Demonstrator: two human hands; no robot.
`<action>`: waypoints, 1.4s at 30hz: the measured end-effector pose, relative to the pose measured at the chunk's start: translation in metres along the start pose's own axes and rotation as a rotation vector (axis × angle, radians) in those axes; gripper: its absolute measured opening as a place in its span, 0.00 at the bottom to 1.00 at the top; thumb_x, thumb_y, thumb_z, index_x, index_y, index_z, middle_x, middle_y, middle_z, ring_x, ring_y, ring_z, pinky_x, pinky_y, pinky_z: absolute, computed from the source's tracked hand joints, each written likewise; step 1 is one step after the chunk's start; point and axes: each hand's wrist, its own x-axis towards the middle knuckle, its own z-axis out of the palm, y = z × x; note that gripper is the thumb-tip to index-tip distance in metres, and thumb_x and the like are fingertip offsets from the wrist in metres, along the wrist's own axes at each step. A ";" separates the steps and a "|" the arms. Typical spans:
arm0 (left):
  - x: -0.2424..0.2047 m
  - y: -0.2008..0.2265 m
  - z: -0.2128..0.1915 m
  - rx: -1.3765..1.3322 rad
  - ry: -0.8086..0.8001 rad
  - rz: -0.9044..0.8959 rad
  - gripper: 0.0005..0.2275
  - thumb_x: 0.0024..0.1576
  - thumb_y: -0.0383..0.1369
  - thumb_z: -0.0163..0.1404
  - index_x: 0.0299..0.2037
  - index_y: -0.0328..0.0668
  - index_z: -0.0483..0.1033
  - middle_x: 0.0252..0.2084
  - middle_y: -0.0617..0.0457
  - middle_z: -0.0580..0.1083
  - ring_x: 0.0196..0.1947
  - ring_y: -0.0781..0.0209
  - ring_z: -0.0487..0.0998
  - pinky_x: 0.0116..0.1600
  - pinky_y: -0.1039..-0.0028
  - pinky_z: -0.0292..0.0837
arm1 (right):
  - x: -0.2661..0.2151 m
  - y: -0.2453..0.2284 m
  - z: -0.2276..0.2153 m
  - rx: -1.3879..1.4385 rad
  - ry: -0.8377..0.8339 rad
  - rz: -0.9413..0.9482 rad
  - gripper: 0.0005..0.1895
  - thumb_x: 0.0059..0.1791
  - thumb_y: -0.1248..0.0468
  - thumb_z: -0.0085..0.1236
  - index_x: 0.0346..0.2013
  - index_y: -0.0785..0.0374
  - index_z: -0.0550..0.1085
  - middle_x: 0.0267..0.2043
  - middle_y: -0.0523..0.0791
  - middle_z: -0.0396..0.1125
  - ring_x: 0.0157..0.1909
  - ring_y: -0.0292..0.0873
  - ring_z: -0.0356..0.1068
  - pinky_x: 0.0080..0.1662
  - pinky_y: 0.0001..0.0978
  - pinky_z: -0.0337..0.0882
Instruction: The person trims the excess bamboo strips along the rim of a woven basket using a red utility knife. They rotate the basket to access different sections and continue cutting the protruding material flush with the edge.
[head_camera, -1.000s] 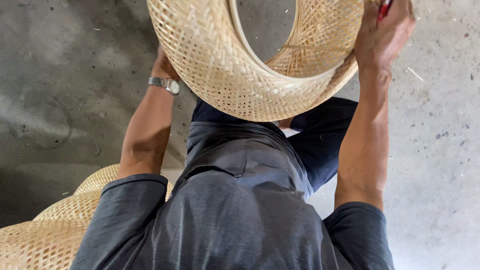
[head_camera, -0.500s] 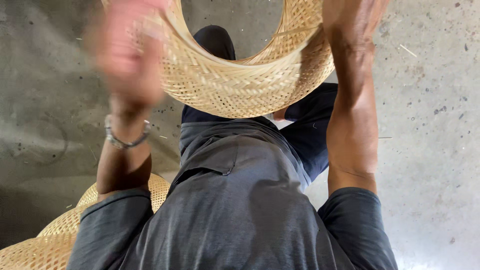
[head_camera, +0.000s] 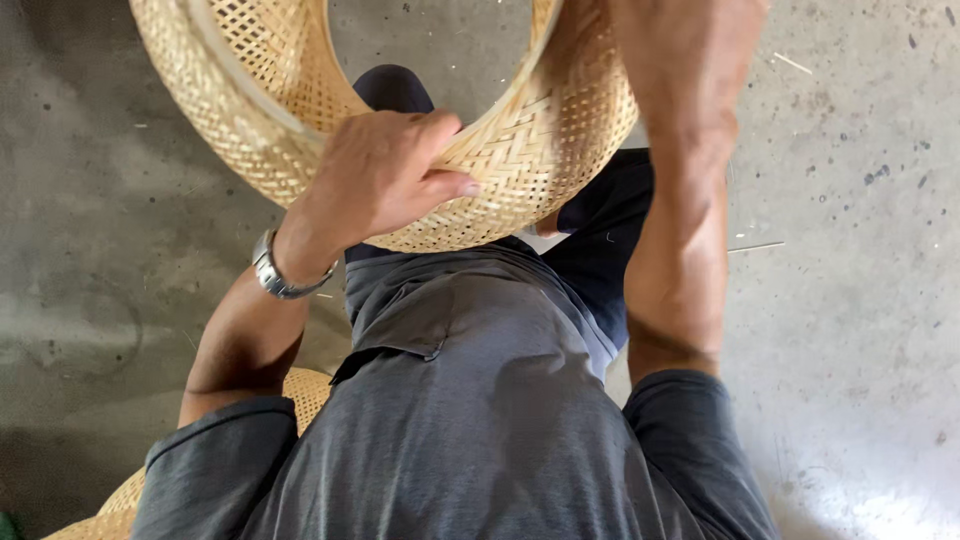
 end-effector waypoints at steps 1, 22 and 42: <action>-0.004 0.000 -0.001 -0.025 0.047 0.019 0.21 0.57 0.49 0.62 0.28 0.41 0.68 0.15 0.56 0.67 0.15 0.59 0.67 0.24 0.68 0.62 | -0.005 0.002 -0.016 0.034 0.037 0.033 0.10 0.60 0.63 0.57 0.37 0.66 0.73 0.27 0.42 0.64 0.28 0.37 0.59 0.33 0.33 0.58; -0.031 0.028 -0.001 -0.074 0.193 -0.021 0.18 0.56 0.46 0.60 0.36 0.39 0.70 0.22 0.49 0.72 0.21 0.53 0.75 0.26 0.63 0.67 | -0.086 -0.066 -0.041 0.326 0.042 0.699 0.21 0.56 0.59 0.64 0.56 0.71 0.72 0.42 0.42 0.69 0.32 0.32 0.61 0.36 0.24 0.65; -0.030 0.056 -0.002 -0.113 0.259 0.158 0.29 0.66 0.49 0.47 0.66 0.27 0.63 0.59 0.36 0.74 0.55 0.47 0.81 0.57 0.67 0.78 | -0.019 -0.130 -0.044 -0.176 -0.146 0.104 0.17 0.46 0.62 0.70 0.40 0.66 0.71 0.34 0.50 0.67 0.31 0.53 0.71 0.32 0.44 0.72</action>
